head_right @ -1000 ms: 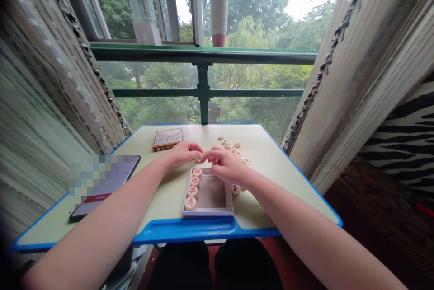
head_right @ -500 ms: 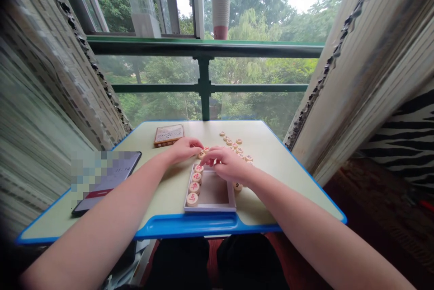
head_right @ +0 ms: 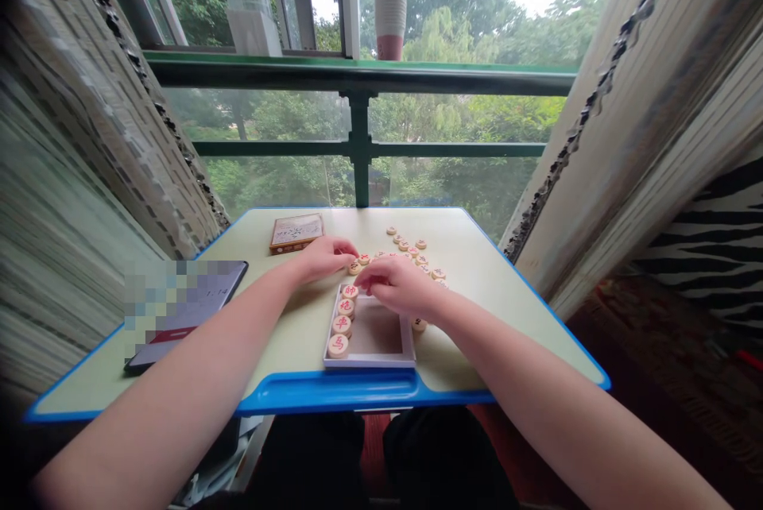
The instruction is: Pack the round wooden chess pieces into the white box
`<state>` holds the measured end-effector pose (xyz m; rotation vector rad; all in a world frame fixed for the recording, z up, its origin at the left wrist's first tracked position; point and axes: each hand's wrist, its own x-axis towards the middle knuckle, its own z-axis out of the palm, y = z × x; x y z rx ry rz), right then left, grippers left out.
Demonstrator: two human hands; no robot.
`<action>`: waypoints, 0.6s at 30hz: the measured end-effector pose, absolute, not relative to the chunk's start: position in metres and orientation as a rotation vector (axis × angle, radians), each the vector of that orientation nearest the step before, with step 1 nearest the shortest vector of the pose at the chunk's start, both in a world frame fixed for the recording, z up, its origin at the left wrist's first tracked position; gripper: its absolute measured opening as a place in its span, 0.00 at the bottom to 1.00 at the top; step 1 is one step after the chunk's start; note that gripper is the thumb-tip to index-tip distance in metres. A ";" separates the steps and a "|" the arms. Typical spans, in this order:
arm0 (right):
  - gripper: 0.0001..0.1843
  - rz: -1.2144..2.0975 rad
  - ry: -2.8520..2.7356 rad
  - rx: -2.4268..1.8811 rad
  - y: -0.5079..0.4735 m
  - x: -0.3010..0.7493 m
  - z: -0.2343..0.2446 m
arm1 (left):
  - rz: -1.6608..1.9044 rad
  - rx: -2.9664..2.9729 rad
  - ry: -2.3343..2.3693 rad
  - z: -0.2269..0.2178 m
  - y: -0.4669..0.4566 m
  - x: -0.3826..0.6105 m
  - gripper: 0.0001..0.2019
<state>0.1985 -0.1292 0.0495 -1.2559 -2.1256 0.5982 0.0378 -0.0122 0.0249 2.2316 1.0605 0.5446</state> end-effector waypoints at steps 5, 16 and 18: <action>0.18 0.699 -2.027 -1.299 -0.126 0.201 0.046 | 0.557 2.218 1.051 0.023 -0.011 0.038 0.13; 0.16 0.665 -2.121 -1.336 -0.128 0.198 0.048 | 0.559 2.206 1.059 0.022 -0.011 0.038 0.13; 0.16 0.691 -2.118 -1.349 -0.128 0.198 0.047 | 0.555 2.202 1.062 0.022 -0.011 0.038 0.13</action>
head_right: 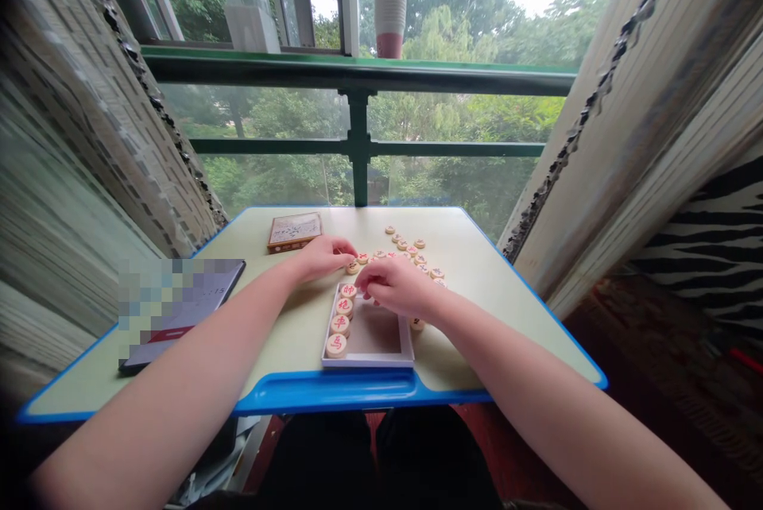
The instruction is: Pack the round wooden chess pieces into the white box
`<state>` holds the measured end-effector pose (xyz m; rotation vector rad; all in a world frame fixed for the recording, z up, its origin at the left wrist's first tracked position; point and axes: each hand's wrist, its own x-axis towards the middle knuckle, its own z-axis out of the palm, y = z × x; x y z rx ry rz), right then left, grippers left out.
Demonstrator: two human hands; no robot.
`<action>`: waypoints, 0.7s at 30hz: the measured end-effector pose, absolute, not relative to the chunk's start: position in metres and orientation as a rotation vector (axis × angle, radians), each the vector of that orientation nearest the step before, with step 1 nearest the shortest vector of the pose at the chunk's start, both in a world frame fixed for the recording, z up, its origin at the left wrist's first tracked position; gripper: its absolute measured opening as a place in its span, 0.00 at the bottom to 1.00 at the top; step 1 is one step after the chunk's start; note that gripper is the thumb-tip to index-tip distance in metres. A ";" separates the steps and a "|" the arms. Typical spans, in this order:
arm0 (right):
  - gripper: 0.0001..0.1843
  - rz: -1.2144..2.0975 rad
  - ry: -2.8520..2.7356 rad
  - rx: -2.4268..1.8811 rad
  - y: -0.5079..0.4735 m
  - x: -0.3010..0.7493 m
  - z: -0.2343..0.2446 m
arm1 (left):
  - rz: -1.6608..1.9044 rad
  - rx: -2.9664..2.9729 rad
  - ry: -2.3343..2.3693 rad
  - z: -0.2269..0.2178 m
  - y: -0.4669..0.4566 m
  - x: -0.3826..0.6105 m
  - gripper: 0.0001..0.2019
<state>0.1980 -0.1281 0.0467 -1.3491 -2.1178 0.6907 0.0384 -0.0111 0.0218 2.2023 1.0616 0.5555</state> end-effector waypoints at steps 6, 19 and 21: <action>0.15 0.653 -2.142 -1.405 -0.128 0.197 0.044 | 0.561 2.199 1.045 0.022 -0.011 0.039 0.12; 0.13 0.605 -2.110 -1.377 -0.126 0.198 0.046 | 0.562 2.232 1.041 0.024 -0.013 0.038 0.12; 0.13 0.621 -2.067 -1.388 -0.125 0.200 0.047 | 0.558 2.235 1.041 0.024 -0.013 0.038 0.12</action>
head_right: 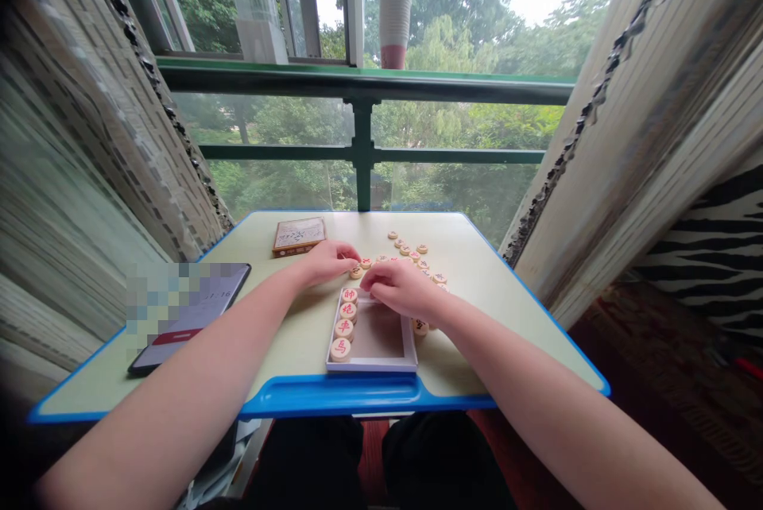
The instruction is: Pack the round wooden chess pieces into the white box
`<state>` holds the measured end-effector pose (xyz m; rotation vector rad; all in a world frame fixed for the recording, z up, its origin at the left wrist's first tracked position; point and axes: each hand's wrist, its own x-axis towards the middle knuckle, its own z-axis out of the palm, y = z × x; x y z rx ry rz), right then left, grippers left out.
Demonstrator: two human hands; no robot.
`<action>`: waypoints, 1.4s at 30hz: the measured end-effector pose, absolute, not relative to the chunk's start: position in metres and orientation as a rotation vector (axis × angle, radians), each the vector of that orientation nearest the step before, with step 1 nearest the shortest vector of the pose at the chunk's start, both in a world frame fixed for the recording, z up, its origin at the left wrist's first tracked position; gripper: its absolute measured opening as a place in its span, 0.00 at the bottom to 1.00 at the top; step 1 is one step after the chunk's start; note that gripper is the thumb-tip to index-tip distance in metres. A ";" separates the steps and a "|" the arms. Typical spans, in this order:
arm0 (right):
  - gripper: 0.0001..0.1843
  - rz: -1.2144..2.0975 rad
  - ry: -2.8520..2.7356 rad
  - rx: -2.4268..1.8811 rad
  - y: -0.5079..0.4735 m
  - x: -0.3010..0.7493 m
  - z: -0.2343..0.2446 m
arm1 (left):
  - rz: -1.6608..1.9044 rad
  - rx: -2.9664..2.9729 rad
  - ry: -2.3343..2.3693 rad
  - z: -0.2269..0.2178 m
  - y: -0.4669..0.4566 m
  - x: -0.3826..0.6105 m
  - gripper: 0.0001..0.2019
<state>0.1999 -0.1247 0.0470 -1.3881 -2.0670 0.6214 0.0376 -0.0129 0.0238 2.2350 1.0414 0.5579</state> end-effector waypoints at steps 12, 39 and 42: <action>0.12 0.728 -2.133 -1.274 -0.128 0.198 0.042 | 0.570 2.218 1.031 0.017 -0.007 0.039 0.12; 0.26 0.039 -1.635 -1.694 -0.093 0.258 0.041 | 0.532 2.219 1.090 0.018 -0.013 0.041 0.13; 0.26 -0.019 -1.852 -1.748 -0.096 0.253 0.041 | 0.536 2.223 1.081 0.017 -0.014 0.042 0.13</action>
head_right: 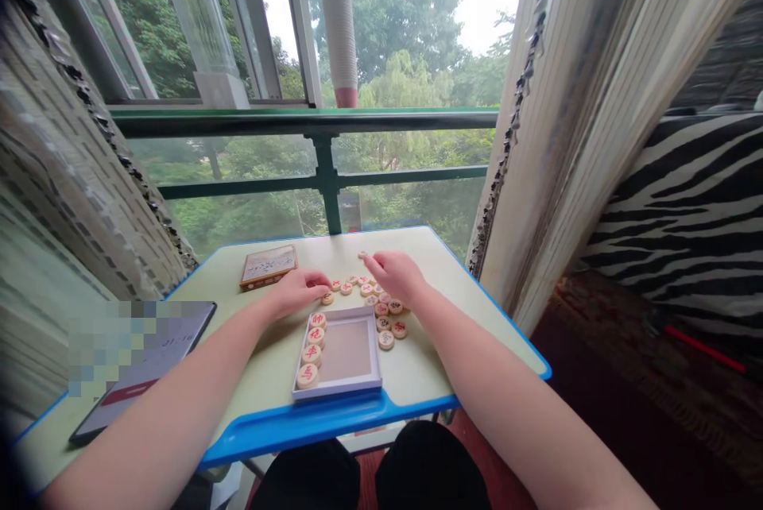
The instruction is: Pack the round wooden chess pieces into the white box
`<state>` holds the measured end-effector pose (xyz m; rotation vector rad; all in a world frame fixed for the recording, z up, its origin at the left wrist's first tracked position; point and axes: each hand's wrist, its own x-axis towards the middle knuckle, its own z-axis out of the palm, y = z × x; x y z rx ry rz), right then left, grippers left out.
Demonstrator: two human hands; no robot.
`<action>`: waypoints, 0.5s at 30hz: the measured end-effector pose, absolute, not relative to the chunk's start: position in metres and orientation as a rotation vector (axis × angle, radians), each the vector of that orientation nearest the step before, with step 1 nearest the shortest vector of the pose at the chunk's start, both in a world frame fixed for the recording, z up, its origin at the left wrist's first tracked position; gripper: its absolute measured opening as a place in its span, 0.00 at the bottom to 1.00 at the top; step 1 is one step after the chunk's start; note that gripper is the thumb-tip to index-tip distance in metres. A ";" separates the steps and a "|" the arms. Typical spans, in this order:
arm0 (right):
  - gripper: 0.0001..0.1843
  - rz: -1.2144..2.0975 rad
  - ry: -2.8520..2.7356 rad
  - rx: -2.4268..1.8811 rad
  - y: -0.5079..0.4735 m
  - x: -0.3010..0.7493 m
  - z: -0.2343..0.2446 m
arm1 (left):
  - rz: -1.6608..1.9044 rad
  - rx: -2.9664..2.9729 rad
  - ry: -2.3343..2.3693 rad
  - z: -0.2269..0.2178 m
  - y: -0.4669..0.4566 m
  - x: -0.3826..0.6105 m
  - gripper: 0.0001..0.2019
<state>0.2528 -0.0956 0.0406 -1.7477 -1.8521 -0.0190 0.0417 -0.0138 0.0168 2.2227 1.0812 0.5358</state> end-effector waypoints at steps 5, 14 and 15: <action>0.26 -0.095 -1.993 -1.831 -0.098 0.249 0.042 | 0.534 2.218 1.076 0.019 -0.015 0.042 0.13; 0.21 -0.137 -1.885 -2.060 -0.095 0.262 0.044 | 0.528 2.228 1.095 0.024 -0.021 0.043 0.13; 0.21 -0.118 -1.908 -2.063 -0.095 0.261 0.044 | 0.531 2.231 1.095 0.024 -0.021 0.043 0.13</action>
